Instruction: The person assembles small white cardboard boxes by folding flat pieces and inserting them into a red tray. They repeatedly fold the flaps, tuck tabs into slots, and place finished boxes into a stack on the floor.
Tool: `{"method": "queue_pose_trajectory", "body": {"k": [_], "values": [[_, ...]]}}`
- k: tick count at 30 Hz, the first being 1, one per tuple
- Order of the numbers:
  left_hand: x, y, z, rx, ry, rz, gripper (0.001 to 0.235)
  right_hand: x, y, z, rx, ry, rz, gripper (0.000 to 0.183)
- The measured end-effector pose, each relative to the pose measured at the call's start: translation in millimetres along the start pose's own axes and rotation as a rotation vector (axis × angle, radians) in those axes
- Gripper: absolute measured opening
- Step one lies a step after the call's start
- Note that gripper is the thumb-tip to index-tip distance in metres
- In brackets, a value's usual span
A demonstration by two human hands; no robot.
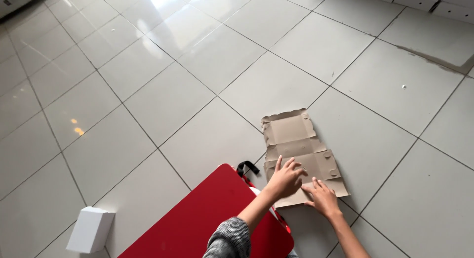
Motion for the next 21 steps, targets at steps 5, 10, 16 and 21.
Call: {"method": "queue_pose_trajectory", "body": {"k": [5,10,16,21], "values": [[15.2,45.5,76.0,0.175,0.068,-0.01,0.052,1.7,14.9,-43.0,0.07,0.066,-0.038,0.063],[-3.6,40.8,52.5,0.749,0.22,-0.023,0.072,32.9,13.1,-100.3,0.213,0.019,0.003,0.036],[2.6,34.3,106.9,0.753,0.29,-0.03,0.063,13.5,50.2,-84.6,0.286,0.056,0.017,0.051],[12.6,34.6,92.4,0.772,0.242,-0.071,0.046,20.0,53.9,-121.0,0.42,0.125,-0.005,0.059]]}}
Point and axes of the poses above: each hand's wrist, its own y-axis towards the middle knuckle, its own z-axis out of the palm, x = y × z, the point moved 1 cm from there along y, towards the middle knuckle, and after that the axes turned 15 degrees about y, right-handed, at the moved point
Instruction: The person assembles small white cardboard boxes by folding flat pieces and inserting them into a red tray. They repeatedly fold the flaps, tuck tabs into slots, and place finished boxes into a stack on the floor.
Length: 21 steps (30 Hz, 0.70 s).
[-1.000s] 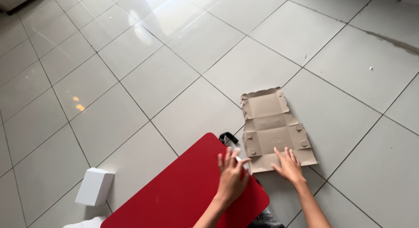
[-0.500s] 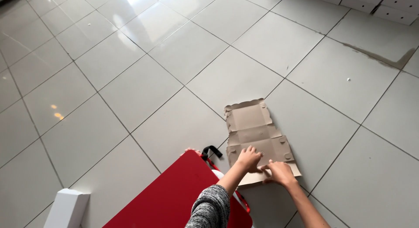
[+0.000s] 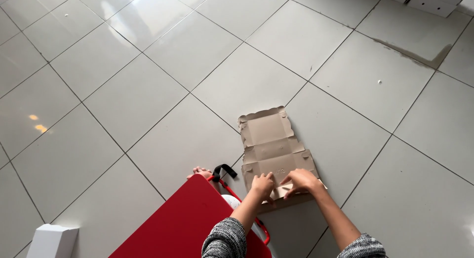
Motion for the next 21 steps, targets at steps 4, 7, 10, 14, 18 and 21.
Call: {"method": "queue_pose_trajectory", "body": {"k": [4,7,10,14,18,21], "values": [[5.1,11.4,9.0,0.013,-0.029,0.024,0.055,10.8,-9.9,-20.8,0.088,0.1,-0.001,0.061],[1.6,43.8,42.3,-0.135,-0.118,-0.019,0.039,31.8,-35.9,-39.2,0.131,0.188,-0.01,0.045],[-1.7,18.7,3.8,-0.509,-0.064,0.07,0.043,-20.2,28.0,10.5,0.005,0.107,0.033,0.034],[-6.2,-25.7,-50.1,-0.893,-0.042,0.024,0.028,-70.6,86.0,46.7,-0.045,0.125,0.051,0.031],[-11.8,-16.9,-26.8,-0.496,-0.3,0.211,0.044,-28.6,51.3,6.5,-0.024,0.086,0.029,0.021],[-22.8,-0.2,-2.9,-0.377,-0.155,0.24,0.047,-7.0,21.4,-16.0,0.015,0.134,-0.032,0.023]]}}
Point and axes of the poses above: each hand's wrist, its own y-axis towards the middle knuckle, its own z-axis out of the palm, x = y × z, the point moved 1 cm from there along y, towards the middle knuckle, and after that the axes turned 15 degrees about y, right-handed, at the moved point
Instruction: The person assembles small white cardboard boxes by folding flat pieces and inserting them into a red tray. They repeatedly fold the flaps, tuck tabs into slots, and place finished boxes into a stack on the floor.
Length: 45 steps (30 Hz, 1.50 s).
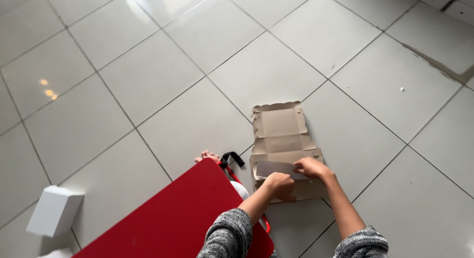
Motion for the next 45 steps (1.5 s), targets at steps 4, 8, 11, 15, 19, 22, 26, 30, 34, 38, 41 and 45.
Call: {"method": "queue_pose_trajectory", "body": {"k": [4,8,11,15,19,22,26,30,34,38,41,45], "values": [[-5.1,18.5,44.0,0.219,0.313,-0.066,0.048,13.8,-13.0,-23.9,0.02,0.057,-0.042,0.029],[-30.3,17.5,38.9,0.655,0.395,-0.05,0.104,61.7,-91.3,-70.6,-0.122,0.008,-0.112,0.029],[-26.1,23.0,49.3,0.649,0.445,-0.016,0.106,105.7,-177.5,-102.4,-0.607,0.131,-0.059,0.072],[-4.6,-9.0,-6.8,0.648,0.079,-0.138,0.097,85.8,-234.6,-86.7,-1.318,0.133,-0.674,0.022],[55.2,-9.1,-16.7,-0.272,-0.83,-0.033,0.051,149.8,-295.4,-56.3,-0.965,0.412,-1.054,0.071],[138.7,-42.6,-17.5,-0.564,-0.786,-0.184,0.05,178.1,-299.6,-26.9,-0.684,0.097,-1.169,0.029],[220.7,-174.5,6.3,-1.011,-0.68,-0.418,0.059,198.0,-279.5,38.7,-0.481,-0.08,-1.241,0.036],[214.7,-342.8,-0.7,-1.282,-1.304,-0.767,0.044,215.7,-262.1,102.6,-0.159,-0.19,-1.314,0.035],[69.3,-468.2,-173.7,-0.697,-1.802,-0.766,0.059,245.1,-251.1,158.0,-0.038,-0.21,-1.428,0.022],[68.4,-517.3,-100.5,-0.698,-1.407,-1.073,0.03,273.1,-248.8,194.8,0.176,-0.325,-1.212,0.015],[49.7,-536.2,-57.7,-0.586,-0.754,-1.219,0.081,283.2,-229.4,217.7,0.062,-0.444,-1.19,0.006],[-31.8,-531.1,-70.7,-0.466,-0.295,-1.012,0.054,282.5,-203.1,233.9,-0.191,-0.462,-1.174,0.02]]}}
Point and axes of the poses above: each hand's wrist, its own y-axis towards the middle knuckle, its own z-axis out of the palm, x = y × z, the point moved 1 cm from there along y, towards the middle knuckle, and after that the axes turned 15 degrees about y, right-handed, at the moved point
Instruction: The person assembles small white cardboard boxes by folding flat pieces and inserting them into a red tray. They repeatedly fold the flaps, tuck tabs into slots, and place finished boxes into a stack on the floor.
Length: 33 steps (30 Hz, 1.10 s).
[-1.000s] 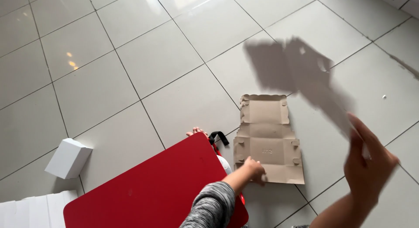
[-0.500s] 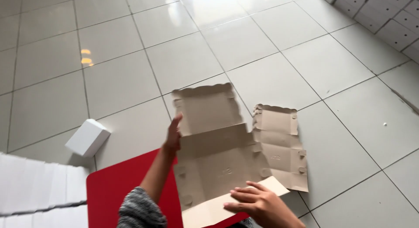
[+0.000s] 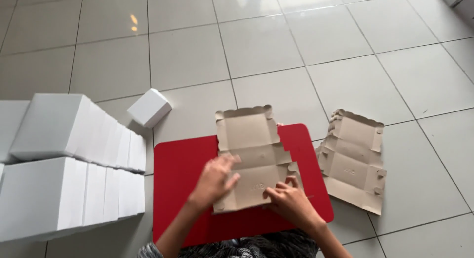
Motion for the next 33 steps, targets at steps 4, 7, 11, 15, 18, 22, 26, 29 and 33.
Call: {"method": "queue_pose_trajectory", "body": {"k": [4,7,11,15,18,22,26,29,33], "values": [[-11.3,-30.9,31.8,0.188,0.128,0.118,0.045,-33.6,6.9,24.7,0.001,-0.159,0.006,0.036],[-7.5,-44.2,44.7,0.051,0.193,-0.006,0.043,-36.0,3.0,36.2,-0.166,-0.023,0.022,0.037],[4.0,-38.4,99.3,-0.118,0.425,0.018,0.029,-25.1,9.4,51.9,-0.29,-0.149,0.051,0.052],[-24.7,-41.4,99.9,-0.294,0.288,0.06,0.06,-5.4,7.8,89.6,-0.341,0.027,0.108,0.044],[-25.0,-38.6,101.7,-0.362,0.275,0.034,0.069,-6.1,2.7,97.4,-0.388,0.053,0.132,0.034],[12.7,-55.5,94.8,-0.406,0.342,-0.166,0.081,-33.2,-27.5,69.0,-0.563,0.031,0.272,0.038],[22.3,-73.2,86.4,-0.392,0.361,-0.159,0.077,-36.7,-38.5,62.4,-0.577,0.06,0.337,0.037],[25.6,-84.1,88.4,-0.409,0.385,0.051,0.053,-25.1,-36.6,47.1,-0.561,-0.076,0.256,0.026],[23.9,-117.5,64.0,-0.3,0.259,0.224,0.066,-9.7,-51.5,23.0,-0.343,-0.056,0.076,0.048]]}}
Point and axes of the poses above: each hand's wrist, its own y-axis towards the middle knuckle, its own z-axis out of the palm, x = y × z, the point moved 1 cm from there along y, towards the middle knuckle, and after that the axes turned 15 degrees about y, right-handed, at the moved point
